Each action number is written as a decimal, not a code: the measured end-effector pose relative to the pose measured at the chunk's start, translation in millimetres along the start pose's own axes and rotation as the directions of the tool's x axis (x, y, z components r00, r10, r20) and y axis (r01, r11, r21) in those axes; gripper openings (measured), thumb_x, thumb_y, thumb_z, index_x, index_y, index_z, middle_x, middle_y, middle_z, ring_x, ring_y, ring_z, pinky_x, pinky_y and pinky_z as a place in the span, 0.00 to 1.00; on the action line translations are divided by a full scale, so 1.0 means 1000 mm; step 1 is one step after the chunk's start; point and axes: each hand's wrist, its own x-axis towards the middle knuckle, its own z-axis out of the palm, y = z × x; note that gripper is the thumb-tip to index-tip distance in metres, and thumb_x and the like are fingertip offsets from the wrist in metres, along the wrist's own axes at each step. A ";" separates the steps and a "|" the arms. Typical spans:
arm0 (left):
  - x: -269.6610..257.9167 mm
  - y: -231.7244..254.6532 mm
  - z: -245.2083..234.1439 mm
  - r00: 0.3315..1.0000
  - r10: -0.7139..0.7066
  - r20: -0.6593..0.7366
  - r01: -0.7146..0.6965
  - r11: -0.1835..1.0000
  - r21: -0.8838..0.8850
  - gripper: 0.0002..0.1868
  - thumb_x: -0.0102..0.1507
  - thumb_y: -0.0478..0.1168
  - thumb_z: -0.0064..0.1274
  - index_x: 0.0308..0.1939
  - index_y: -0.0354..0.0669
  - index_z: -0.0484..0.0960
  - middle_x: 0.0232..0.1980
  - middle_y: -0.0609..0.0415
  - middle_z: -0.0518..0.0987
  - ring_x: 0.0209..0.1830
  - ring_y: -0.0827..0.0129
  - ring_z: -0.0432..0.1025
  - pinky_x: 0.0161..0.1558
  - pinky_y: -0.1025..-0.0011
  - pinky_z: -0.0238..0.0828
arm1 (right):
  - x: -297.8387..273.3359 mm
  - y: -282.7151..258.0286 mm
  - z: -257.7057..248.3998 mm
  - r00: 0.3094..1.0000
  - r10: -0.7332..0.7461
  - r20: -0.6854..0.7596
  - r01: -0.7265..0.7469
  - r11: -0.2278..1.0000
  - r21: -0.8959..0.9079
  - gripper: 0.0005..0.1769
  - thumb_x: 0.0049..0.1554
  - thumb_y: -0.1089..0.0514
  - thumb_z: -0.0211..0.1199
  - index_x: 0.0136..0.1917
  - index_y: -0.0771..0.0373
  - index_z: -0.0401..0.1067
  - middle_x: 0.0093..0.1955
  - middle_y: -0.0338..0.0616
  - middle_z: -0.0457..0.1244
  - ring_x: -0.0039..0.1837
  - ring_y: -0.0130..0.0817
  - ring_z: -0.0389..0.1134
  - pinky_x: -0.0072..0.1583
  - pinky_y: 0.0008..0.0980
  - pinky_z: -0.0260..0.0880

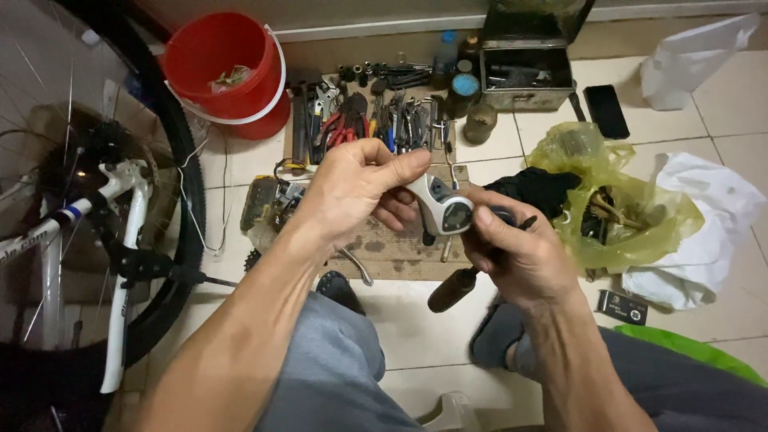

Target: Assembling and inspecting internal components of a bicycle derailleur while sitting on the floor.

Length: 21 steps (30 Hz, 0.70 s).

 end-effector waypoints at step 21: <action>0.004 -0.010 -0.008 0.984 0.129 0.123 -0.132 0.991 0.020 0.18 0.61 0.40 0.62 0.44 0.27 0.78 0.31 0.36 0.84 0.25 0.59 0.82 0.24 0.68 0.83 | 0.004 -0.002 -0.006 0.996 0.082 -0.046 -0.080 0.996 0.045 0.22 0.56 0.57 0.63 0.61 0.72 0.74 0.26 0.35 0.51 0.28 0.23 0.50 0.31 0.20 0.53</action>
